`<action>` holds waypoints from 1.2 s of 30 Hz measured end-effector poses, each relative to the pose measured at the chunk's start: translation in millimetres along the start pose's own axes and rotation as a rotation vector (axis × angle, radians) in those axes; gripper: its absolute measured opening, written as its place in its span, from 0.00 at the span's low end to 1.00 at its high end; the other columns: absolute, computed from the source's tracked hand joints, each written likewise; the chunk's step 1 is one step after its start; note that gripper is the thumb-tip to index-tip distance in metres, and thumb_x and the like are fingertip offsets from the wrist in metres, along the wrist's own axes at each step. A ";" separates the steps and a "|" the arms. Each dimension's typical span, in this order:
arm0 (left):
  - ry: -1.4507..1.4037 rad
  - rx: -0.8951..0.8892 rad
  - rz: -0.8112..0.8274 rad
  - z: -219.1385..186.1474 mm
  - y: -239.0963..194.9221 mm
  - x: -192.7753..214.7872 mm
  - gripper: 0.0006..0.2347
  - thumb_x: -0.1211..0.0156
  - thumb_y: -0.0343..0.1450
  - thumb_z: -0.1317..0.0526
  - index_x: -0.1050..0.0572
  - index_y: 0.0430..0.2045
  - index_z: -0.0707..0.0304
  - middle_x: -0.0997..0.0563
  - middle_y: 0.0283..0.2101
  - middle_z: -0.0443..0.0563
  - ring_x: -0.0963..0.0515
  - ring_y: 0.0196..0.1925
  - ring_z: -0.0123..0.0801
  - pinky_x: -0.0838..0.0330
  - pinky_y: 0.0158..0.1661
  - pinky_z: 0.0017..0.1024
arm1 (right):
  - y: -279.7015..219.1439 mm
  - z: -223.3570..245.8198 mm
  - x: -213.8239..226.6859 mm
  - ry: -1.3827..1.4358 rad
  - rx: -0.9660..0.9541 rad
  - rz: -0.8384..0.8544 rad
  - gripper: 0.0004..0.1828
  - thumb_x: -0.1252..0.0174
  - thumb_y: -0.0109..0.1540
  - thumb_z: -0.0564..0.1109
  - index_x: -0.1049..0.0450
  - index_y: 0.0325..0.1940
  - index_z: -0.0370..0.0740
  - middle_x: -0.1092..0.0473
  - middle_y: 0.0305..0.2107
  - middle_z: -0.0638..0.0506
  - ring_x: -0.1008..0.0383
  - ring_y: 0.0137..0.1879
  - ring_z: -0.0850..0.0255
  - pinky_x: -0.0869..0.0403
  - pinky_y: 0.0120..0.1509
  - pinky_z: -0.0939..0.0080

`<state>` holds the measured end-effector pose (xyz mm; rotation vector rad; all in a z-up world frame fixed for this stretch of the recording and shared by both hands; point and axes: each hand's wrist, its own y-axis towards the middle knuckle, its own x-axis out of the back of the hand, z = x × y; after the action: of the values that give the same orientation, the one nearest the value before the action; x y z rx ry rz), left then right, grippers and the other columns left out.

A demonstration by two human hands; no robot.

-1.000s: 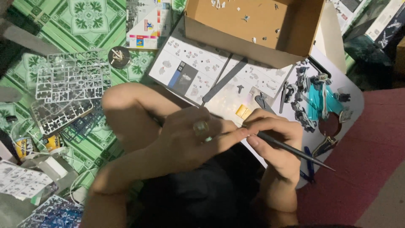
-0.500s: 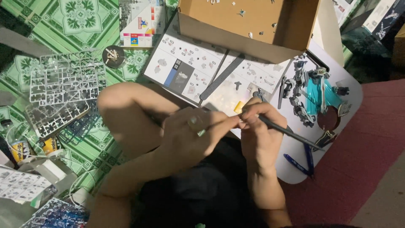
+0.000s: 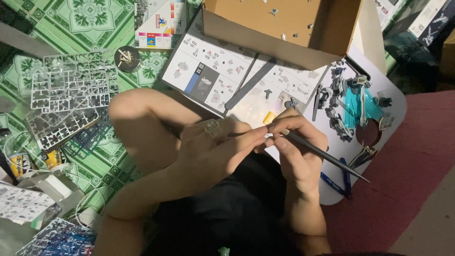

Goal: Sanding and refining small plastic model kit parts using a sanding stick and hobby knife.

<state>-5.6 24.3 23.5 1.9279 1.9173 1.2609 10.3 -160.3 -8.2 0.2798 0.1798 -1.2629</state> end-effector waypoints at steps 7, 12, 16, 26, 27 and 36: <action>0.130 -0.064 0.002 -3.9 0.6 2.1 0.14 0.28 0.64 0.73 0.26 0.39 0.65 0.22 0.32 0.44 0.23 0.27 0.27 0.31 0.27 0.25 | 1.9 4.8 -9.3 -0.109 -0.010 -0.008 0.04 0.47 0.56 0.36 0.31 0.34 0.34 0.34 0.32 0.47 0.37 0.38 0.63 0.35 0.47 0.68; 0.292 -0.133 0.067 -3.1 -3.2 3.5 0.12 0.33 0.65 0.69 0.25 0.41 0.63 0.24 0.36 0.43 0.30 0.25 0.25 0.34 0.28 0.24 | 0.2 -5.4 -7.1 -0.063 0.022 -0.030 0.06 0.47 0.53 0.37 0.31 0.34 0.36 0.35 0.33 0.48 0.39 0.40 0.63 0.38 0.48 0.68; 0.222 -0.097 0.062 -2.5 -0.1 3.8 0.11 0.31 0.64 0.70 0.24 0.38 0.66 0.22 0.36 0.45 0.25 0.27 0.26 0.31 0.29 0.24 | 0.3 -10.4 -11.1 -0.076 0.071 -0.064 0.05 0.45 0.52 0.39 0.32 0.32 0.38 0.36 0.32 0.49 0.41 0.38 0.64 0.39 0.46 0.68; 0.054 -0.068 0.092 8.7 -6.0 -2.0 0.08 0.35 0.65 0.73 0.24 0.35 0.69 0.21 0.34 0.46 0.24 0.31 0.29 0.32 0.29 0.26 | 1.7 -8.9 -19.0 0.458 -0.163 -0.100 0.03 0.54 0.56 0.32 0.34 0.31 0.30 0.39 0.34 0.43 0.37 0.32 0.59 0.29 0.28 0.66; 0.059 -0.080 0.091 10.7 -6.6 -2.2 0.08 0.34 0.64 0.74 0.25 0.33 0.70 0.21 0.35 0.48 0.24 0.31 0.30 0.31 0.29 0.26 | 2.5 -8.2 -18.7 0.492 -0.185 -0.130 0.06 0.57 0.55 0.31 0.33 0.30 0.29 0.39 0.34 0.42 0.38 0.32 0.59 0.30 0.27 0.66; -0.728 0.596 0.311 10.6 -1.4 10.8 0.04 0.40 0.66 0.68 0.25 0.30 0.65 0.16 0.30 0.51 0.18 0.29 0.24 0.29 0.29 0.15 | -11.6 -28.4 19.4 0.164 0.384 0.033 0.11 0.45 0.62 0.39 0.34 0.46 0.32 0.29 0.31 0.41 0.25 0.30 0.58 0.21 0.27 0.66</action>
<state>-1.8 38.7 20.7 2.5325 1.7167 -0.0815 5.4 -172.5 -42.1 0.7150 0.0703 -1.2367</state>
